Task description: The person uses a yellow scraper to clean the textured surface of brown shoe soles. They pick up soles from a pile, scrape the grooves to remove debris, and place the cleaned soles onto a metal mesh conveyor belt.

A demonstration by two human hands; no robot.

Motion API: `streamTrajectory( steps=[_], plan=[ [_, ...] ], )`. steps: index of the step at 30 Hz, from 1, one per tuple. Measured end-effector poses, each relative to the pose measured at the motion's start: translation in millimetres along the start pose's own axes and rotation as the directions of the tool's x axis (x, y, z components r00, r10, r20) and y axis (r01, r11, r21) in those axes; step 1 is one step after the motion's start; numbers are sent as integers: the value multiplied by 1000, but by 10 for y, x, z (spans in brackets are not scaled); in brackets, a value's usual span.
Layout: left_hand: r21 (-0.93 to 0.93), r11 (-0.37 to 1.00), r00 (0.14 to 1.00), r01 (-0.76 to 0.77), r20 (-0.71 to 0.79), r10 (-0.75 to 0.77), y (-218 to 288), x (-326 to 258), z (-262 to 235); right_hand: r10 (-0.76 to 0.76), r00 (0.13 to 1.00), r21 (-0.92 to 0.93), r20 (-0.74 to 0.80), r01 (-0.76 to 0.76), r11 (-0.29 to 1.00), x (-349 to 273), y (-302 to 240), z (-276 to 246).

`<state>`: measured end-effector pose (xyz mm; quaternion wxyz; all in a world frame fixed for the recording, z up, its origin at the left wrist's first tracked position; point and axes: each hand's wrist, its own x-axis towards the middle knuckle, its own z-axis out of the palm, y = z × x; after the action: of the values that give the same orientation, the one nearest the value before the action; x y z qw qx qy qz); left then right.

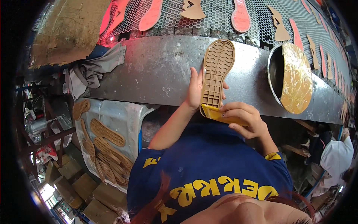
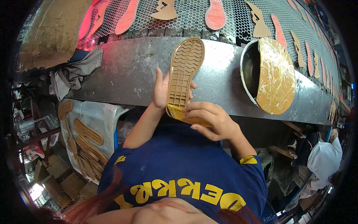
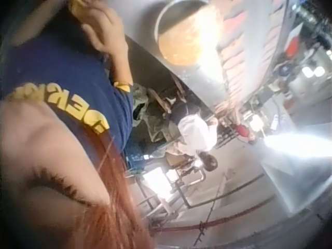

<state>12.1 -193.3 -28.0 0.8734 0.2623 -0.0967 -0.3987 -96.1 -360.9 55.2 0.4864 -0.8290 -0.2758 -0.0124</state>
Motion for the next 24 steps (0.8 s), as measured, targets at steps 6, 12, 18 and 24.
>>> streamTrajectory(
  steps=[6, 12, 18, 24],
  plan=[
    [4, 1000, 1000, 4, -15, -4, -6, 9, 1, 52, 996, 184, 68, -64, 981, 75, 73, -131],
    [47, 999, 999, -11, -35, 12, -12, 11, 34, 221, 975, 403, -9, -199, 893, 29, 72, -158],
    [129, 991, 998, 26, -64, -17, -38, -43, 45, 121, 742, 163, -660, -15, 986, -143, 92, -167],
    [239, 953, 983, -183, 19, 184, -68, -90, 112, -88, 298, -181, -950, -300, 937, -312, 357, -305]
  ],
)
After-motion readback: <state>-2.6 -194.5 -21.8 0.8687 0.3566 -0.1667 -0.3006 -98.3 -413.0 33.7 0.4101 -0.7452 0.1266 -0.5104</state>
